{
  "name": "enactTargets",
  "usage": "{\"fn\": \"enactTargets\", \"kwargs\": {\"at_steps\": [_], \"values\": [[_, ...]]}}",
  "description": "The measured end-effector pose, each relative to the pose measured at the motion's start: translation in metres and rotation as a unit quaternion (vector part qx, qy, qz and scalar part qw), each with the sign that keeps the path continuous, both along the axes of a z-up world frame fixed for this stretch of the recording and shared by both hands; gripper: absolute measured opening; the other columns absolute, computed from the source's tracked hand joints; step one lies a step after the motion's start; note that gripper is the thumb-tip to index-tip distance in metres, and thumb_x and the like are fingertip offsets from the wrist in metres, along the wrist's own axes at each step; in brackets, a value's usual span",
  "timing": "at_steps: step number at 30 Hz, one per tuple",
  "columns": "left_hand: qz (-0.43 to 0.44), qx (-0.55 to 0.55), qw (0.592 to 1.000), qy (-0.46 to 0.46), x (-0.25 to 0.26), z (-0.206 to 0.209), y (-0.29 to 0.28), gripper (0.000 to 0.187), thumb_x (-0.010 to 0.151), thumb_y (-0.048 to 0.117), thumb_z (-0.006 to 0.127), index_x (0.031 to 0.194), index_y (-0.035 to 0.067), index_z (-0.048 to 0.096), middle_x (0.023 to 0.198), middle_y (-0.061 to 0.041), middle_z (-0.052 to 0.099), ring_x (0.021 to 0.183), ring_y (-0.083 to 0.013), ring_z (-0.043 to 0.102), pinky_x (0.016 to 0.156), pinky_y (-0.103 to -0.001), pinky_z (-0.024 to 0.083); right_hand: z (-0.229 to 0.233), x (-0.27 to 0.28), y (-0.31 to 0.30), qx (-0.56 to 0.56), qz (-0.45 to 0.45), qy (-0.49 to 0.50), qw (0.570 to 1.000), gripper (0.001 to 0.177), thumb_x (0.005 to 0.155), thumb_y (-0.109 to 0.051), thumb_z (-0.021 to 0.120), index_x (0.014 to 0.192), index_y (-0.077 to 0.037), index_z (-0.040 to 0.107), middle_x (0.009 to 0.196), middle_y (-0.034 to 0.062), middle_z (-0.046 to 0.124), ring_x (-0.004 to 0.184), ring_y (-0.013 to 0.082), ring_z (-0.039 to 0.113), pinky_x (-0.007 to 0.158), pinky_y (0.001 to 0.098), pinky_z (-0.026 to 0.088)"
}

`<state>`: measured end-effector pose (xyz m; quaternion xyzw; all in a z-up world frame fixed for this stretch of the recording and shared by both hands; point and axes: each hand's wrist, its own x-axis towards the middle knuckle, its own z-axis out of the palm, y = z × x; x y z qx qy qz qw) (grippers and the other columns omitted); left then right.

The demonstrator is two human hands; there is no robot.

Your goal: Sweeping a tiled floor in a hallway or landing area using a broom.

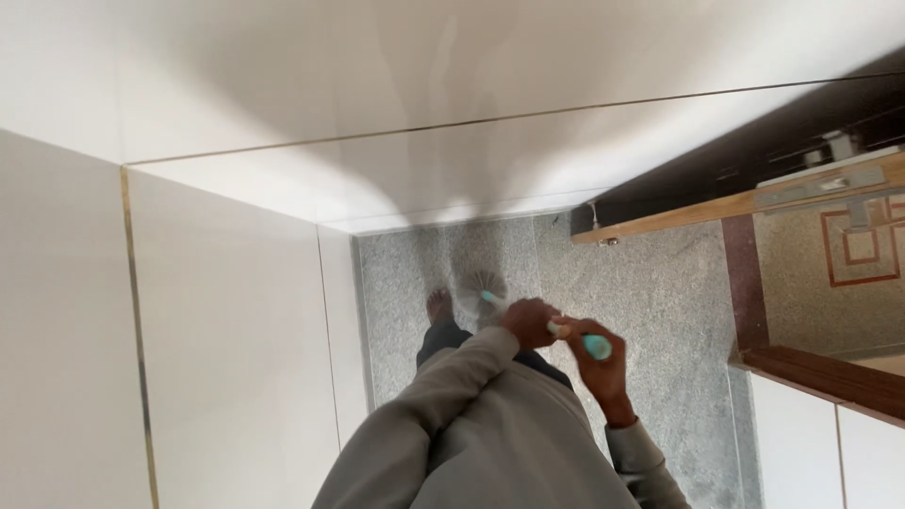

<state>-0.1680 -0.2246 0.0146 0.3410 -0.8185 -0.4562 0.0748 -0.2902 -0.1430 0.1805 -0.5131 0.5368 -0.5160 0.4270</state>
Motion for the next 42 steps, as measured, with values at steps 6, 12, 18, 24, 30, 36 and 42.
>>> {"fn": "enactTargets", "kwargs": {"at_steps": [6,12,18,24,30,36,42], "values": [[0.115,-0.103,0.988,0.010,0.064,0.038,-0.039,0.013,0.075,0.031,0.080,0.071,0.020,0.073,0.072,-0.009,0.071,0.079,-0.0318,0.070,0.069,-0.050,0.054,0.007,0.036,-0.047,0.012,0.000,0.014,1.000,0.014,0.103,-0.014,0.068,0.094,-0.004,0.073,0.103,0.0122,0.080,0.100,0.0214,0.078,0.084,0.0376,0.064],[0.333,-0.099,0.918,-0.190,0.186,-0.044,-0.044,0.047,0.073,0.037,0.083,0.110,0.017,0.062,0.117,-0.013,0.064,0.105,-0.0358,0.068,0.087,-0.051,0.056,-0.101,0.148,-0.095,0.100,0.176,0.024,0.979,0.020,0.100,-0.013,0.067,0.115,-0.001,0.073,0.130,0.0147,0.071,0.120,0.0246,0.067,0.101,0.0378,0.054],[0.329,0.182,0.904,-0.202,0.231,-0.114,-0.036,0.064,0.092,0.037,0.072,0.144,0.011,0.046,0.139,-0.025,0.053,0.118,-0.0424,0.063,0.096,-0.053,0.055,-0.096,0.200,-0.096,0.084,0.236,0.083,0.965,0.023,0.097,-0.017,0.072,0.115,-0.002,0.073,0.125,0.0136,0.074,0.124,0.0262,0.068,0.104,0.0385,0.054],[0.231,0.158,0.939,-0.200,0.191,-0.050,-0.041,0.054,0.094,0.039,0.070,0.141,0.017,0.054,0.131,-0.022,0.061,0.117,-0.0431,0.064,0.099,-0.055,0.051,-0.079,0.151,-0.082,0.166,0.144,0.073,0.973,0.024,0.096,-0.018,0.073,0.114,-0.003,0.076,0.117,0.0102,0.077,0.110,0.0197,0.070,0.094,0.0348,0.057],[0.123,0.134,0.980,-0.083,0.095,-0.083,-0.022,0.055,0.091,0.040,0.071,0.139,0.020,0.055,0.123,-0.021,0.063,0.107,-0.0428,0.066,0.093,-0.055,0.053,-0.018,0.106,-0.055,0.225,-0.017,0.128,0.966,0.022,0.100,-0.019,0.071,0.115,-0.005,0.079,0.107,0.0102,0.079,0.094,0.0141,0.067,0.081,0.0310,0.056],[-0.031,0.146,0.986,-0.071,0.030,-0.088,-0.013,0.046,0.093,0.043,0.070,0.132,0.019,0.060,0.120,-0.020,0.066,0.108,-0.0406,0.066,0.093,-0.055,0.054,-0.009,0.080,-0.025,0.262,-0.137,0.192,0.936,0.021,0.096,-0.020,0.072,0.111,-0.006,0.078,0.113,0.0065,0.079,0.098,0.0131,0.072,0.084,0.0309,0.059],[-0.017,0.053,0.997,-0.056,0.023,-0.048,-0.019,0.043,0.076,0.045,0.082,0.109,0.020,0.068,0.133,-0.019,0.057,0.110,-0.0392,0.066,0.086,-0.055,0.054,-0.004,0.053,-0.013,0.204,-0.098,0.144,0.963,0.018,0.095,-0.016,0.073,0.109,-0.005,0.076,0.118,0.0070,0.078,0.116,0.0217,0.070,0.095,0.0355,0.057]]}}
